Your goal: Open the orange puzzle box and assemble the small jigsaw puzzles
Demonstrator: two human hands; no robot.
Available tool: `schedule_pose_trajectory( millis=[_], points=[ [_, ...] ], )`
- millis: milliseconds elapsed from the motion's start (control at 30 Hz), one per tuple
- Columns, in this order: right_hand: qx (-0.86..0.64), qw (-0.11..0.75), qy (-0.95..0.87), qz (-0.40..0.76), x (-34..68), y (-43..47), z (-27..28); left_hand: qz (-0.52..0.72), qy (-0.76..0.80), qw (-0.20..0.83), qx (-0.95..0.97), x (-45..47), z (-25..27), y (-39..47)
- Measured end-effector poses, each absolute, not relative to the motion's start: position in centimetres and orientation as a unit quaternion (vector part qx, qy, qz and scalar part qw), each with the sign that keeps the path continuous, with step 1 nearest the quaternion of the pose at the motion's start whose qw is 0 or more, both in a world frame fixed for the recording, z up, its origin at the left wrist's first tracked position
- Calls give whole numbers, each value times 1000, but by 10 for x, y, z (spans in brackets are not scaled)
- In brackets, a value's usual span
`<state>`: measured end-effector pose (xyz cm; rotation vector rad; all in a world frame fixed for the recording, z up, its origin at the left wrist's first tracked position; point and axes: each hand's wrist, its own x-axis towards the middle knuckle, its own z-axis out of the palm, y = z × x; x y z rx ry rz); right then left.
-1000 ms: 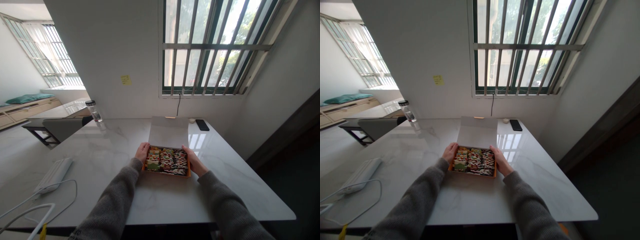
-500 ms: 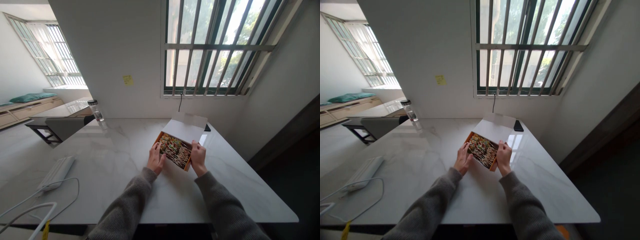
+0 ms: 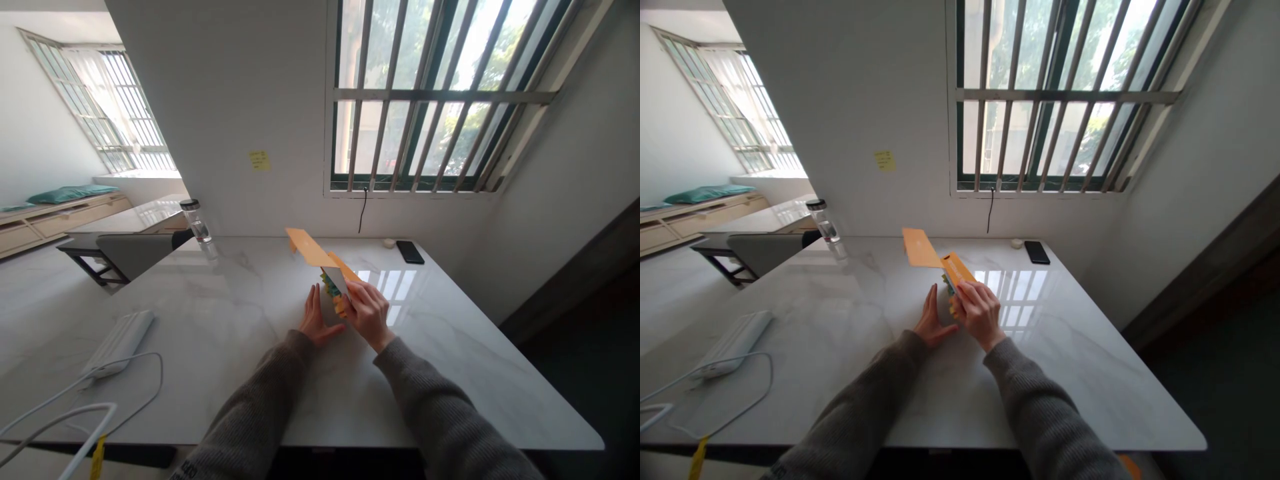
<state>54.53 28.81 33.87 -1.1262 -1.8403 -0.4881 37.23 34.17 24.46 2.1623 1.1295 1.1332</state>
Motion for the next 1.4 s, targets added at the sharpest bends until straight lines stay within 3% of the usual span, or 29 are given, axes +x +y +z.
schedule_pose_trajectory(
  millis=[200, 433, 567, 900, 1167, 1400],
  points=[
    [-397, 414, -790, -217, 545, 296, 357, 433, 414, 192, 777, 365, 244, 342],
    [-394, 431, -767, -266, 556, 305, 357, 293, 500, 85, 810, 359, 249, 331],
    [-417, 459, -724, -301, 576, 312, 357, 273, 505, 37, 818, 355, 254, 329],
    [-456, 505, -659, -320, 604, 314, 365, 376, 440, 5, 816, 346, 254, 335],
    [-383, 470, -741, -287, 586, 307, 360, 429, 371, 9, 823, 345, 261, 331],
    [-446, 521, -671, -283, 602, 314, 362, 461, 370, 1, 806, 347, 262, 329]
  ],
)
